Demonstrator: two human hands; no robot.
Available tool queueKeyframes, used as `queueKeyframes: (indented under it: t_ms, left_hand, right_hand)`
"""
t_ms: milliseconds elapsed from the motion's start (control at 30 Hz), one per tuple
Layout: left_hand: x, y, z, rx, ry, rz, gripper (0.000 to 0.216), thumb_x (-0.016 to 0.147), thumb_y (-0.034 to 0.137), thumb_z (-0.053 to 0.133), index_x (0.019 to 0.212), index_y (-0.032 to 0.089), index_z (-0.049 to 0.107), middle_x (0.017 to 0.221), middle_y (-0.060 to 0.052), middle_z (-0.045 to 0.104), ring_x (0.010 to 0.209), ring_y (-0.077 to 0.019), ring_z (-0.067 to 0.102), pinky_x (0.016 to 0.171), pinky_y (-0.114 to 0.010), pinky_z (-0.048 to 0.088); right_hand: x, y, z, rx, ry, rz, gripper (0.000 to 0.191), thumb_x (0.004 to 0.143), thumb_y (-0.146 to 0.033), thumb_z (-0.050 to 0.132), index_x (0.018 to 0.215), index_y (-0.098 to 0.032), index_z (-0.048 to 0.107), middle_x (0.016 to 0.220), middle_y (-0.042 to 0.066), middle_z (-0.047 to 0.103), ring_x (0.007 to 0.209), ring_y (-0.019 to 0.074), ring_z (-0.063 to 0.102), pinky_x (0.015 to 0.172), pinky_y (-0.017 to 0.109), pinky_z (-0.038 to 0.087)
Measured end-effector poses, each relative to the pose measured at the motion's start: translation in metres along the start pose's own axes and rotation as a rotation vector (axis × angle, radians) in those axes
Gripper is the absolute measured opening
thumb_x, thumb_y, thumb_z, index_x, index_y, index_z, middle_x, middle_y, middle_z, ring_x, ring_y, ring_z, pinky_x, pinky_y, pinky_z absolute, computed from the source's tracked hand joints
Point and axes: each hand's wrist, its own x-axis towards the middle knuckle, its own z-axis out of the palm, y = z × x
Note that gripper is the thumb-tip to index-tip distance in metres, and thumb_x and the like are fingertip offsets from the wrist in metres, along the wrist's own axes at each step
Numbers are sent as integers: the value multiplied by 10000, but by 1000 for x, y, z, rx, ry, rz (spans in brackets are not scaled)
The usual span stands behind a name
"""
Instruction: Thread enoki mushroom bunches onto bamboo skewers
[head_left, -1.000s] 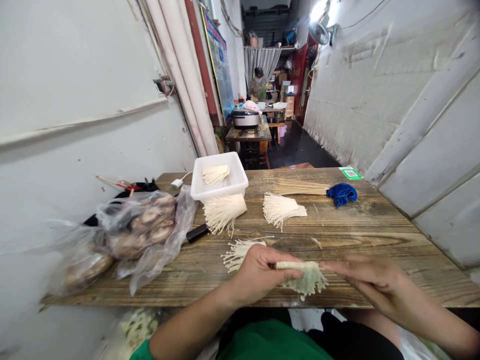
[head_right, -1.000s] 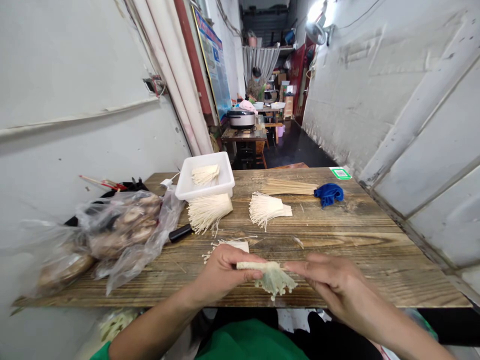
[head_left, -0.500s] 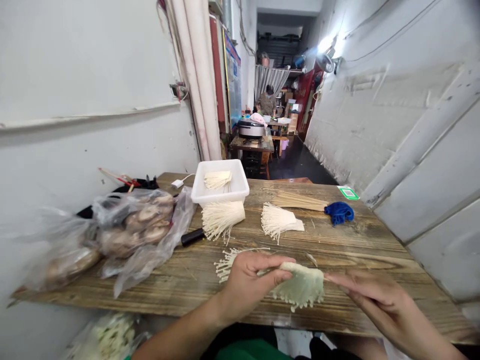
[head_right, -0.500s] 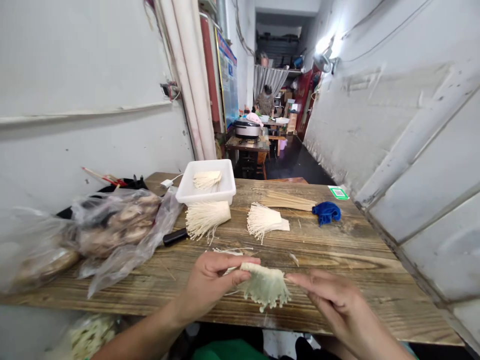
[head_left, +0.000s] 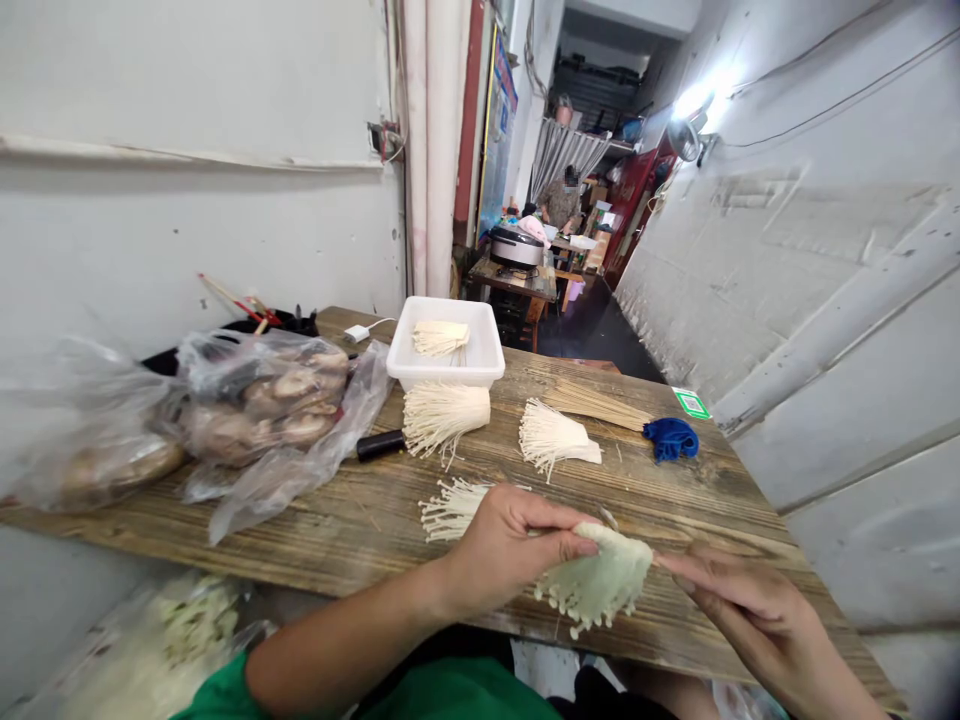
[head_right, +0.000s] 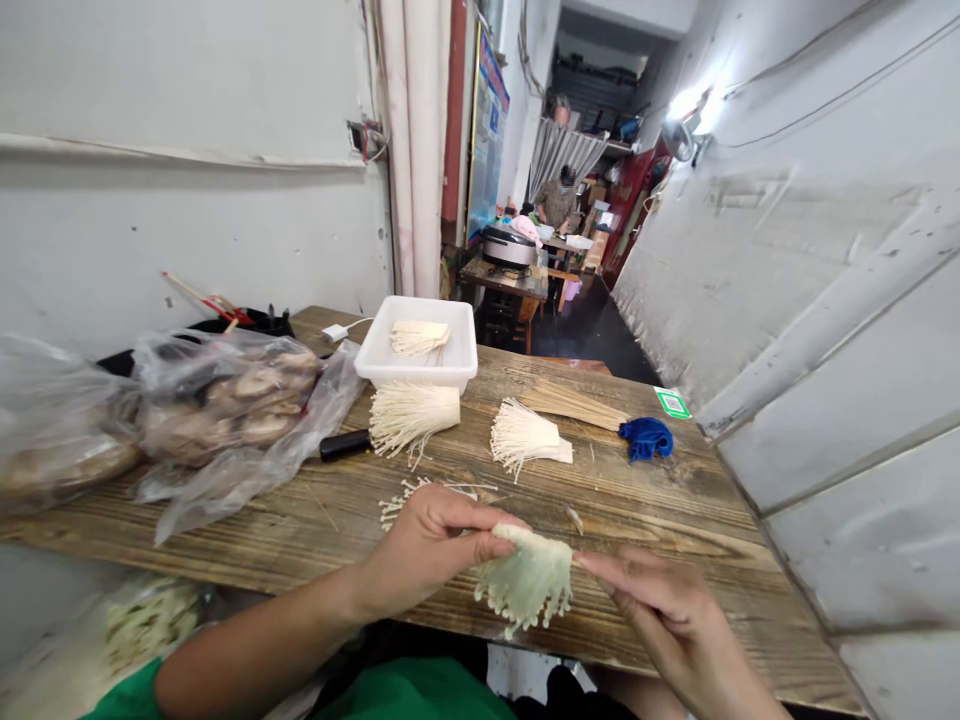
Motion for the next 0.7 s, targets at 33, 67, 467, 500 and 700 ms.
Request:
queueKeyframes:
  t_ms: [33,67,467,500,700]
  left_hand:
    - [0,0,0,1,2,1,161,740,249,717,892,223,762,811,-40,763,626,-124,675,568,-192,495]
    - [0,-1,0,2,2,3,162,739,252,719,893,226,761,811,-38,763,626,-125,674,566,-194,494]
    - [3,-8,5,-44,21,0,171,722,230,727,884,189,762,856,-50,759,725,-174,712,665,-238,558]
    - [3,-8,5,-11,33,22,174,728,231,722,892,187,761,872,-51,759,758,-181,715,702,-252,563]
    - [2,2,-10,511,170,286,480,714,329,748,1167,211,644,1160,-90,682,1066,-223,638,966,-366,484]
  right_hand:
    - [1,0,0,9,-2,3,471,857,-82,504,1222,-362,603,942,11,719,839,161,693,583,184,537]
    - [1,0,1,16,-7,6,472,857,-83,504,1222,-366,602,915,8,717,840,162,692,592,188,539]
    - [6,-1,11,24,42,13,394,864,-94,512,1163,-316,641,805,-4,706,769,137,688,639,198,548]
    - [7,-2,11,1,67,14,359,863,-98,521,1132,-296,653,839,3,716,779,138,691,646,195,549]
    - [4,-1,21,-227,162,30,177,900,-157,507,989,-201,653,877,38,724,776,139,686,676,214,541]
